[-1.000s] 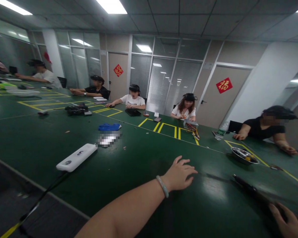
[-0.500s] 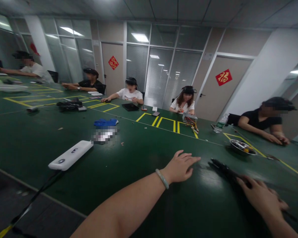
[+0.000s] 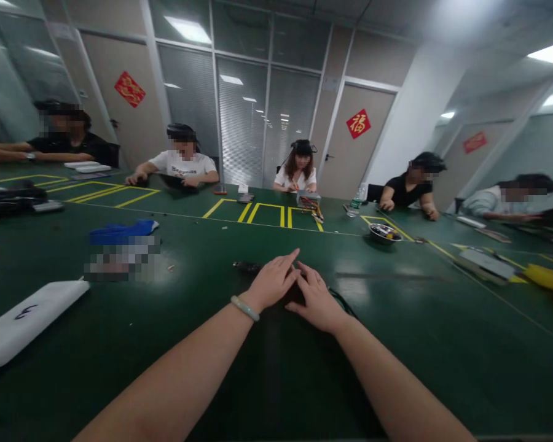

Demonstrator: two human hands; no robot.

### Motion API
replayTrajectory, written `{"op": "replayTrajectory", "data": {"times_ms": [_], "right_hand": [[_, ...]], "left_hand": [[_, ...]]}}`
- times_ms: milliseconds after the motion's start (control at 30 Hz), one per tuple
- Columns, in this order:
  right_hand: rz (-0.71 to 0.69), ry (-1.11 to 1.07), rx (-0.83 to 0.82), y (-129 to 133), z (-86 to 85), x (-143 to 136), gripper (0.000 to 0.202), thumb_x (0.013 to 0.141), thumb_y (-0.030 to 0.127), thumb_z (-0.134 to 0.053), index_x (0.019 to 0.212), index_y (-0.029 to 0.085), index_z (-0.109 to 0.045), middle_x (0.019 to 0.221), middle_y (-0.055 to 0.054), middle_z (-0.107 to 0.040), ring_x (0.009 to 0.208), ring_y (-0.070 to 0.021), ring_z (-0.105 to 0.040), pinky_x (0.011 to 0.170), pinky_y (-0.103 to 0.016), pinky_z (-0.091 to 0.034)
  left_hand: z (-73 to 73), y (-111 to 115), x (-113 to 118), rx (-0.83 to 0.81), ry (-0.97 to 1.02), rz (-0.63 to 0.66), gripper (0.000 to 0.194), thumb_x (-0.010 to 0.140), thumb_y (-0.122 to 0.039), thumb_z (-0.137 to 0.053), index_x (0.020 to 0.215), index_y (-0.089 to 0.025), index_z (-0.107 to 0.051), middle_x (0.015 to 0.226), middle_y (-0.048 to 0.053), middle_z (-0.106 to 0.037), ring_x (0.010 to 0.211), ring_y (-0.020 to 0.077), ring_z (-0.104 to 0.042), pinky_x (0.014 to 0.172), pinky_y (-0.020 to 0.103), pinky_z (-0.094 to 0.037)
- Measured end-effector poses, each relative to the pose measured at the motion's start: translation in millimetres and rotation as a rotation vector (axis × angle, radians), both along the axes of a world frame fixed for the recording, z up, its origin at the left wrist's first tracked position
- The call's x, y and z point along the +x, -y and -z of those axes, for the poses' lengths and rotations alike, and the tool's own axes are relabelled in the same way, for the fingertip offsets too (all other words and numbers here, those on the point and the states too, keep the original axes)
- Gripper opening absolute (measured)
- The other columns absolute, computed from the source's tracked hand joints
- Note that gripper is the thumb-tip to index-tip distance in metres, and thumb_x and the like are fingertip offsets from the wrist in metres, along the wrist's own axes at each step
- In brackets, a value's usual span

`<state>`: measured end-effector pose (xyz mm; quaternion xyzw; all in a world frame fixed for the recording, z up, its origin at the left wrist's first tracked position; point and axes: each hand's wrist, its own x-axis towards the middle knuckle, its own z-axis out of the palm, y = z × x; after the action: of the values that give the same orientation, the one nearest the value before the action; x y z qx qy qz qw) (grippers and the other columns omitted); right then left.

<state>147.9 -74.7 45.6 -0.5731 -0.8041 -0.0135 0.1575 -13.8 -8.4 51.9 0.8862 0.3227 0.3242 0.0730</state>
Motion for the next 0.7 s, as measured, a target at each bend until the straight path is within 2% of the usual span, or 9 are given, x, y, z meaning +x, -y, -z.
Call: {"op": "replayTrajectory", "data": {"times_ms": [33,100,167,233,333,433,700], "right_hand": [[0.027,-0.031,0.008,5.1,-7.0,15.4,0.076,0.079,0.045,-0.062,0.145,0.026,-0.029,0.145,-0.01,-0.033,0.133,-0.0262,-0.028,0.107,-0.043,-0.025],[0.147,-0.089,-0.006,14.0,-20.2,46.3,0.058,0.082,0.042,-0.059,0.135,0.025,-0.045,0.129,-0.008,-0.049,0.119,-0.0232,-0.045,0.1,-0.039,-0.034],[0.28,-0.119,-0.096,19.0,-28.6,70.4,0.035,0.085,0.043,-0.056,0.114,0.024,-0.062,0.108,-0.006,-0.059,0.099,-0.0196,-0.055,0.087,-0.033,-0.041],[0.367,-0.115,-0.232,20.1,-30.3,83.6,0.026,0.085,0.045,-0.056,0.095,0.024,-0.068,0.092,-0.003,-0.063,0.084,-0.0173,-0.058,0.074,-0.028,-0.042],[0.407,-0.072,-0.398,19.5,-25.5,85.2,0.025,0.076,0.047,-0.066,0.087,0.026,-0.069,0.084,-0.001,-0.065,0.078,-0.0172,-0.058,0.065,-0.026,-0.04],[0.409,-0.016,-0.428,22.3,-21.5,78.4,0.031,0.068,0.045,-0.073,0.091,0.026,-0.067,0.089,-0.001,-0.065,0.08,-0.0179,-0.059,0.063,-0.026,-0.04],[0.417,0.078,-0.377,29.3,-17.1,70.9,0.008,0.077,0.023,-0.064,0.084,0.021,-0.066,0.09,-0.005,-0.065,0.081,-0.0185,-0.059,0.069,-0.028,-0.042]], "left_hand": [[1.9,-1.6,0.7,-0.004,-0.007,0.0,0.049,0.099,-0.039,-0.031,0.146,-0.025,-0.027,0.143,0.005,-0.044,0.126,0.02,-0.044,0.107,0.039,-0.034],[6.4,-3.2,4.0,-0.001,-0.049,0.039,0.049,0.098,-0.041,-0.036,0.144,-0.026,-0.032,0.141,0.005,-0.047,0.126,0.0204,-0.045,0.107,0.039,-0.034],[11.2,-3.6,8.6,0.014,-0.117,0.097,0.049,0.093,-0.04,-0.047,0.14,-0.028,-0.039,0.139,0.004,-0.048,0.126,0.0214,-0.045,0.108,0.04,-0.033],[15.3,-3.7,12.9,0.025,-0.18,0.117,0.049,0.089,-0.036,-0.055,0.136,-0.03,-0.044,0.138,0.003,-0.049,0.125,0.0225,-0.045,0.108,0.041,-0.031],[18.5,-4.7,16.8,0.02,-0.225,0.089,0.048,0.088,-0.031,-0.057,0.134,-0.032,-0.045,0.134,0.002,-0.053,0.12,0.0226,-0.05,0.104,0.041,-0.034],[17.7,-6.3,17.5,0.017,-0.247,0.087,0.046,0.089,-0.032,-0.057,0.133,-0.032,-0.046,0.129,0.002,-0.056,0.114,0.0229,-0.053,0.099,0.04,-0.038],[5.5,-16.3,0.8,-0.089,-0.327,0.083,0.046,0.083,-0.036,-0.064,0.127,-0.034,-0.052,0.123,-0.001,-0.06,0.11,0.023,-0.056,0.097,0.036,-0.039]]}}
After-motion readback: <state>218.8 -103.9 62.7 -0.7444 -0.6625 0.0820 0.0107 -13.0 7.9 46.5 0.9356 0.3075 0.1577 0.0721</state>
